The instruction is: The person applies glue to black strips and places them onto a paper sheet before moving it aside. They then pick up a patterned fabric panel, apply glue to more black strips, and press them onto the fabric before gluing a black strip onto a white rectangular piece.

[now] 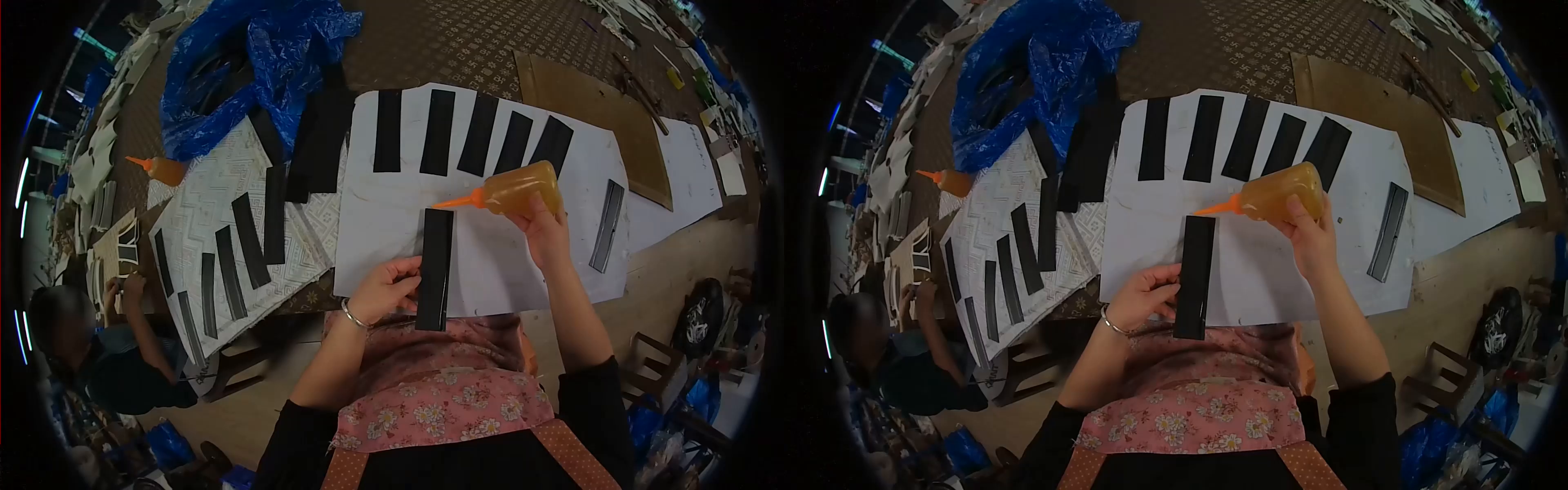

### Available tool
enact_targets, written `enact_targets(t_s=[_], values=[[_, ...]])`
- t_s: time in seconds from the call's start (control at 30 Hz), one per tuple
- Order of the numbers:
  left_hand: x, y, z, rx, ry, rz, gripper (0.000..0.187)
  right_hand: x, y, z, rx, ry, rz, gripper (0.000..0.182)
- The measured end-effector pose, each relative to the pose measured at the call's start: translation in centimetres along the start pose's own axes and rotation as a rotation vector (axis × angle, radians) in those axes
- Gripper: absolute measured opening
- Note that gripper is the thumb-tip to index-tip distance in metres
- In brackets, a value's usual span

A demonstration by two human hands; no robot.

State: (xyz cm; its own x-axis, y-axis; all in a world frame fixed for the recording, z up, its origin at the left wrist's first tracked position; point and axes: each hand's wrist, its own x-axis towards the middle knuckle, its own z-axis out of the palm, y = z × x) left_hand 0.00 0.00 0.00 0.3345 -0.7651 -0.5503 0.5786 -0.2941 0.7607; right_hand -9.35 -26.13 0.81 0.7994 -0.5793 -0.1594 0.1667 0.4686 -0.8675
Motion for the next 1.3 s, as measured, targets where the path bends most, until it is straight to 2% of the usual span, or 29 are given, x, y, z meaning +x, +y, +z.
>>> enact_targets(t_s=[0.07,0.3,0.5,0.6,0.7,0.9,1.2,1.27,1.3], values=[[0.1,-0.4,-0.2,-0.015,0.012,0.013,0.038,0.0,0.1,0.2,-0.057,-0.018,0.006,0.042],[0.4,-0.9,-0.1,0.018,0.045,0.044,0.037,-1.5,0.1,-0.9,-0.059,-0.031,0.011,0.043],[-0.1,-0.5,0.5,0.047,0.073,0.054,0.040,-2.2,-0.2,-0.6,0.148,-0.067,0.021,0.041],[-0.1,-0.5,0.6,0.058,0.071,0.051,0.041,-2.1,-0.4,-0.5,0.126,-0.028,-0.012,0.042],[-0.1,-0.8,0.4,0.045,0.084,0.049,0.041,-2.2,-0.7,-0.6,0.013,-0.076,0.061,0.043],[0.1,-1.4,0.0,0.047,0.055,0.049,0.042,-2.3,0.3,-0.1,-0.096,-0.027,-0.021,0.040],[0.3,-1.7,-0.2,0.004,0.063,0.092,0.038,-7.4,0.5,-1.6,-0.142,-0.201,0.155,0.057],[0.8,-2.4,-0.7,-0.077,0.099,0.113,0.035,-9.3,0.3,-2.6,-0.411,-0.385,0.105,0.060],[0.9,-1.8,-0.4,-0.074,0.084,0.118,0.035,-10.2,0.1,-3.3,-0.418,-0.375,0.094,0.060]])
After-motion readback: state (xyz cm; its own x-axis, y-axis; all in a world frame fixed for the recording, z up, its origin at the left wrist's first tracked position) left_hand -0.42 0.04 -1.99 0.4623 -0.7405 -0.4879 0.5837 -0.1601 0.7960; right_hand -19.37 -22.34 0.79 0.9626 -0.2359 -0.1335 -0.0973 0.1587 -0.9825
